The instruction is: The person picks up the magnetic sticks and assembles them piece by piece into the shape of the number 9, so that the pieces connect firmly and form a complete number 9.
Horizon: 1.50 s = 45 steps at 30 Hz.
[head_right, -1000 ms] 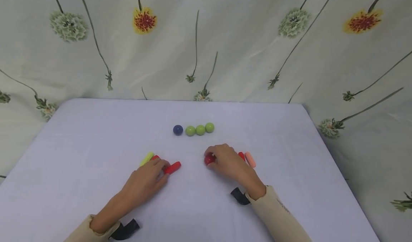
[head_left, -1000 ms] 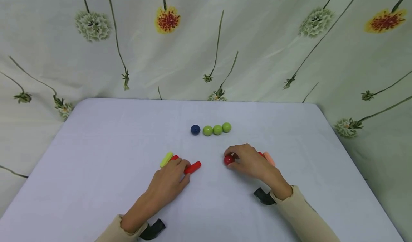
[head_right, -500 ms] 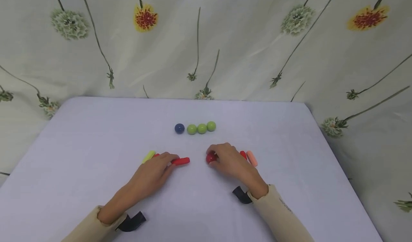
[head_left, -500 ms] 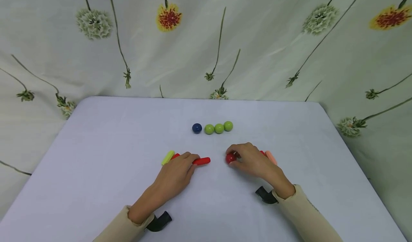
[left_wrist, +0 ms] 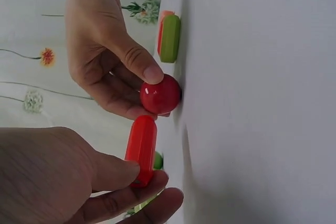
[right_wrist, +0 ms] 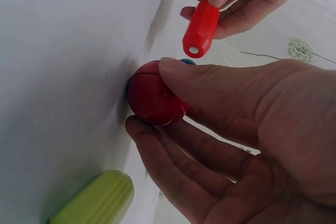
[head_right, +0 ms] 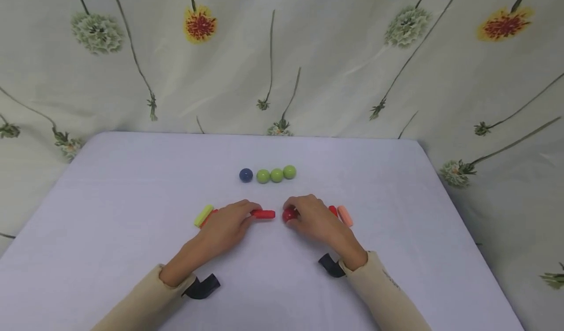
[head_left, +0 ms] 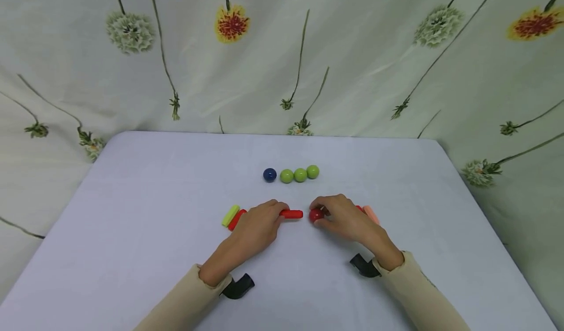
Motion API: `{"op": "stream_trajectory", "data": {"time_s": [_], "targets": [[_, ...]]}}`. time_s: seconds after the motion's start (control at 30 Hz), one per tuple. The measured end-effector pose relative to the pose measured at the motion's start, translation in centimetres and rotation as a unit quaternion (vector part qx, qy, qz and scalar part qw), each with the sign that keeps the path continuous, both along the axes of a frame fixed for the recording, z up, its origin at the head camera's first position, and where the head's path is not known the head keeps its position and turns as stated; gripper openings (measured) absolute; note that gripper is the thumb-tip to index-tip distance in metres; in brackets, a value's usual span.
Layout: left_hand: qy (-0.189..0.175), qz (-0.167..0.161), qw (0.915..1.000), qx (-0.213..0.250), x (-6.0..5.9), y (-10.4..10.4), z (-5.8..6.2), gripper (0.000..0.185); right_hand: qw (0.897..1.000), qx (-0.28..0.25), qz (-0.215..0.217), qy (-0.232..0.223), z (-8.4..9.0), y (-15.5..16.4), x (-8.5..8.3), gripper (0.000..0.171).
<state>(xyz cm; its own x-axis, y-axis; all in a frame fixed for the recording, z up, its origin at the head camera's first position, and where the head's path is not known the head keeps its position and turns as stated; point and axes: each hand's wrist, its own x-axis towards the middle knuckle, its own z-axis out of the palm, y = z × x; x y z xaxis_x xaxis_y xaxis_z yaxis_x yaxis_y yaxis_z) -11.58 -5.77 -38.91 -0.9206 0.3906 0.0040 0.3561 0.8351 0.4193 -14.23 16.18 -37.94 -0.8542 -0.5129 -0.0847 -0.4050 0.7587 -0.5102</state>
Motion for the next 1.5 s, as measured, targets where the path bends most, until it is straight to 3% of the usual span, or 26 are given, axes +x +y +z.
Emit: {"op": "stream_trajectory", "data": {"time_s": [0.23,1.5], "targets": [[-0.016,0.006,0.9998,0.011,0.0,0.2,-0.5,0.029,1.000,0.007,0.002,-0.001,-0.1,-0.2,-0.1,0.028],[0.011,-0.013,0.9996,0.023,-0.2,0.8,-1.4,0.030,1.000,0.011,0.007,0.004,0.1,0.2,-0.3,0.028]]}}
